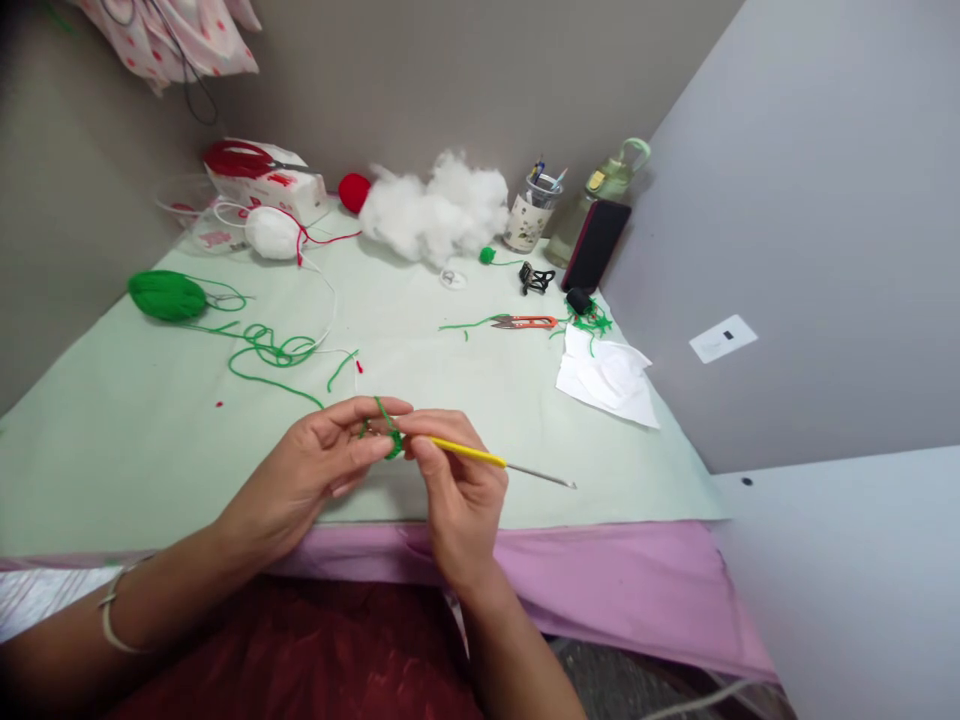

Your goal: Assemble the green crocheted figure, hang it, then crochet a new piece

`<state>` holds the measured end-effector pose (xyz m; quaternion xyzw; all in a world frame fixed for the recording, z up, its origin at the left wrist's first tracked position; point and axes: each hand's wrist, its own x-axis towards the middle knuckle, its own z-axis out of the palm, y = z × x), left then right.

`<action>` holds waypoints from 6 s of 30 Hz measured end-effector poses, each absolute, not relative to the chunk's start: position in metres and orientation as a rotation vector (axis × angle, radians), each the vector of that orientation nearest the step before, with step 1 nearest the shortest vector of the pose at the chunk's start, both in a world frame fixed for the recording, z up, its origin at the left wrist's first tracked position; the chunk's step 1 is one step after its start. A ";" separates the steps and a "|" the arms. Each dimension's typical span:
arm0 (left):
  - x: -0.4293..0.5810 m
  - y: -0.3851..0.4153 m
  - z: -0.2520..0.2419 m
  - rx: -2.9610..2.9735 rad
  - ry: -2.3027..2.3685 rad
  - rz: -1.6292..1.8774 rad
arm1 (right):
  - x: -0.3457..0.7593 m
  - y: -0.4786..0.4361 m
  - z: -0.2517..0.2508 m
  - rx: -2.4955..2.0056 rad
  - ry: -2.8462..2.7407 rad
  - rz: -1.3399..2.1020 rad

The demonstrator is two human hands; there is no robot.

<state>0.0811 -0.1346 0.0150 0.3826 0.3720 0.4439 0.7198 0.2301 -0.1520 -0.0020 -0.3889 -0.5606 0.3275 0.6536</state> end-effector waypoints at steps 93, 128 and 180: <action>0.078 -0.136 0.014 0.653 0.708 0.911 | 0.237 -0.162 -0.018 -0.969 -1.774 -0.027; 0.082 -0.139 0.012 0.799 0.766 1.037 | 0.231 -0.153 -0.009 -0.884 -1.243 0.768; 0.076 -0.140 0.012 0.996 0.866 1.065 | 0.244 -0.164 -0.001 -0.846 -1.559 0.459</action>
